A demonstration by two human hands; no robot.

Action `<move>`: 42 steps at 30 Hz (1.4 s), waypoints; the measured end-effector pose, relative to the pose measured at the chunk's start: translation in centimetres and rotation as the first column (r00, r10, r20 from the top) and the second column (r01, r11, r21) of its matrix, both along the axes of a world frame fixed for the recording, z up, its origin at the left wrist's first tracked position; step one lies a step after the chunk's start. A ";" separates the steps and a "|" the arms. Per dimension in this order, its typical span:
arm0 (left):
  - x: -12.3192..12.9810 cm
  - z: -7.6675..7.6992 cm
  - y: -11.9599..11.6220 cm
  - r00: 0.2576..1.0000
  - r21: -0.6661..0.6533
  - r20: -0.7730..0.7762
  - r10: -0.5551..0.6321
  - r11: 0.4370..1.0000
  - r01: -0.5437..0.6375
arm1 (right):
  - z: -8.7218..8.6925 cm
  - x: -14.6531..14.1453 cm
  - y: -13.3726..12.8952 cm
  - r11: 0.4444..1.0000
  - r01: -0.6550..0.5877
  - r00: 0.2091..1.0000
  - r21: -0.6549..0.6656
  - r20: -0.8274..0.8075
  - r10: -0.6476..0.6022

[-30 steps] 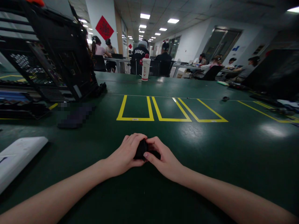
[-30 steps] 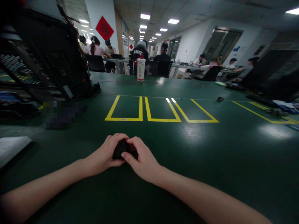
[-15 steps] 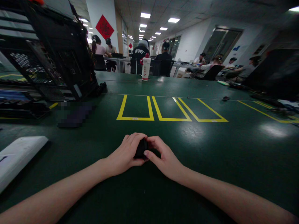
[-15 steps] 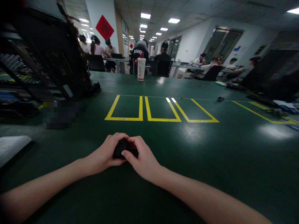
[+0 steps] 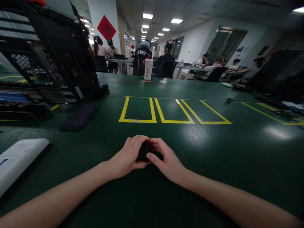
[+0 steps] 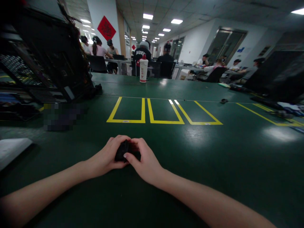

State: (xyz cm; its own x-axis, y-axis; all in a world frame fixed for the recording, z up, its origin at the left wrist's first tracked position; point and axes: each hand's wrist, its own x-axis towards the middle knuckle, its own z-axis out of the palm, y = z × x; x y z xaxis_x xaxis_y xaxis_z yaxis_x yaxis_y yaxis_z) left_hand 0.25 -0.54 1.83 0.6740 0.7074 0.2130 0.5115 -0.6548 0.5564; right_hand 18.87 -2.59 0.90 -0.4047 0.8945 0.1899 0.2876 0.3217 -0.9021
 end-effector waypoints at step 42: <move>0.0 -0.1 -0.1 0.999 0.037 0.049 0.021 0.999 -0.023 | 0.0 0.2 0.1 0.999 -0.032 0.997 -0.008 -0.076 0.031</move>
State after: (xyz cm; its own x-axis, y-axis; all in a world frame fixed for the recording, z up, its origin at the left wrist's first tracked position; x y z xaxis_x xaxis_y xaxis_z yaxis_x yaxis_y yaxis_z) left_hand 0.29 -0.61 1.69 0.6464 0.7129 0.2719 0.4992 -0.6647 0.5559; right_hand 19.10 -2.51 0.89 -0.4174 0.8834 0.2131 0.2083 0.3213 -0.9238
